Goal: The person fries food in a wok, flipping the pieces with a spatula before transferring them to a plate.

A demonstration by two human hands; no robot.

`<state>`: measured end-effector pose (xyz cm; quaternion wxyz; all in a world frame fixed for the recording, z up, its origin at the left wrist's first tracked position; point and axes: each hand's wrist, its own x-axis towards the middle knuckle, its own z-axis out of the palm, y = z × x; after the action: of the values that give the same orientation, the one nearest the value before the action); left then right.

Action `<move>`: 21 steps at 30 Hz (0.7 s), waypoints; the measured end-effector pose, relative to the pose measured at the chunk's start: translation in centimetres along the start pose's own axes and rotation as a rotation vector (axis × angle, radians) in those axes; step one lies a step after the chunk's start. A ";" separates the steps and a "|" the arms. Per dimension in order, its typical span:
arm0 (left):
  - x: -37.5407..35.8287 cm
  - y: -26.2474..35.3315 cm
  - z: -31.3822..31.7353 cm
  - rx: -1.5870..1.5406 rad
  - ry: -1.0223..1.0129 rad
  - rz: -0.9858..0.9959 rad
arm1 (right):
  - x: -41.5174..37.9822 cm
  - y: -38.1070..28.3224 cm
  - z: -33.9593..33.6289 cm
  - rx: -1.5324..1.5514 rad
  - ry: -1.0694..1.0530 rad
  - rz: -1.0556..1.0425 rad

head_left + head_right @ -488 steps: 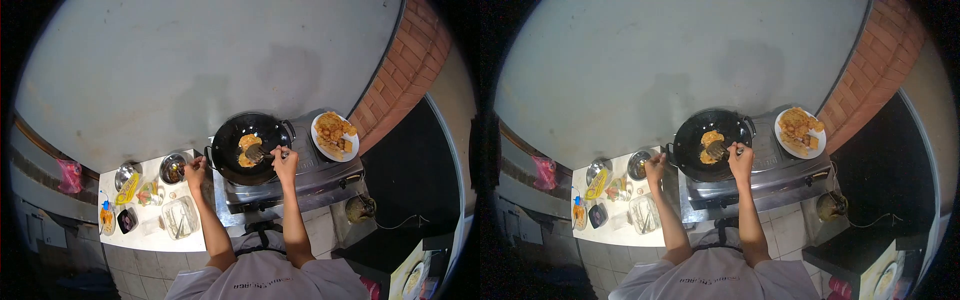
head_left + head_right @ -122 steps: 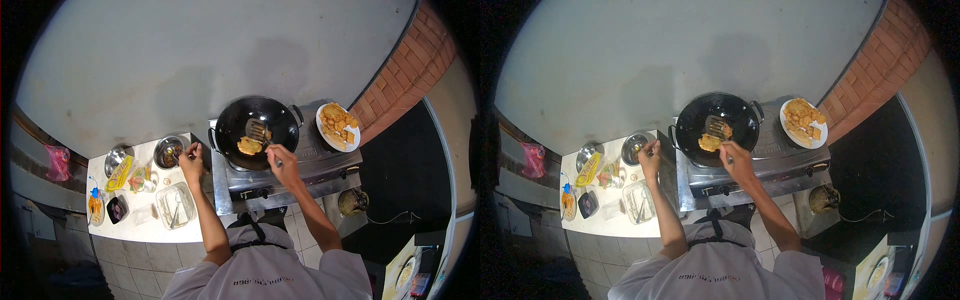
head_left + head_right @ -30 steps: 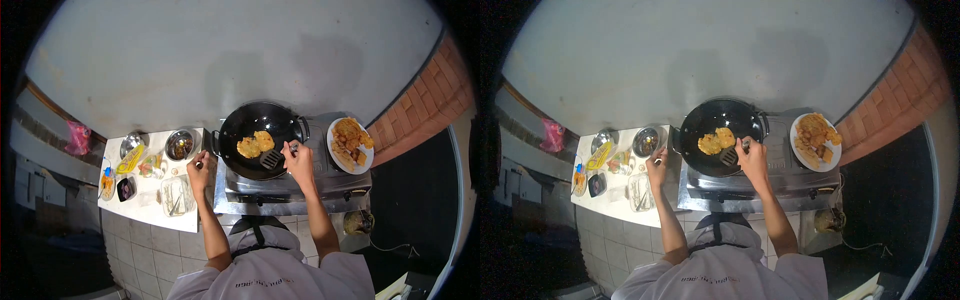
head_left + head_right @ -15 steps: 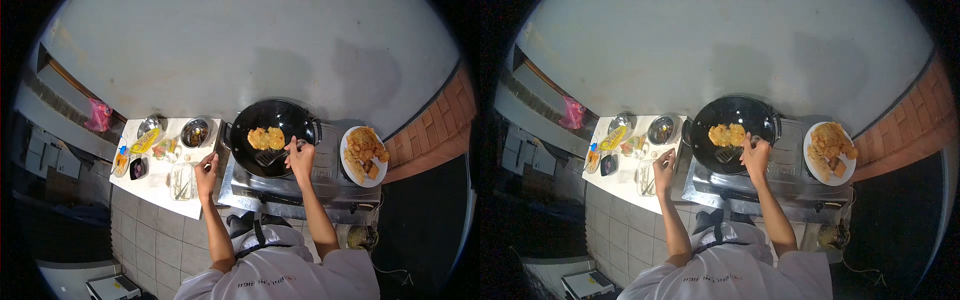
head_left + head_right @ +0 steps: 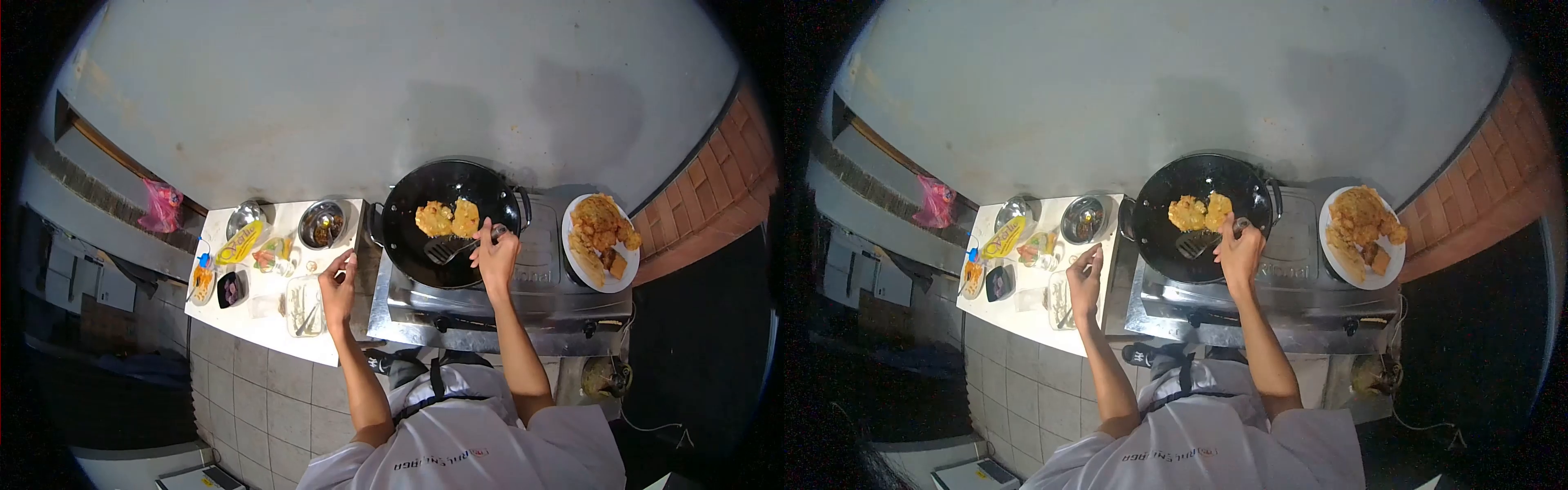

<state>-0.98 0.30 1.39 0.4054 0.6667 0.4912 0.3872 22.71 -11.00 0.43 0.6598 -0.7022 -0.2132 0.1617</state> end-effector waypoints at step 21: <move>6.8 -1.2 -0.3 -0.168 -0.208 0.126 | -1.9 1.3 3.8 0.031 0.182 -0.066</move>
<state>-0.24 7.16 1.19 0.4835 0.6964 0.3695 0.3804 19.24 -8.73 -1.27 0.6921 -0.6964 -0.1729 0.0784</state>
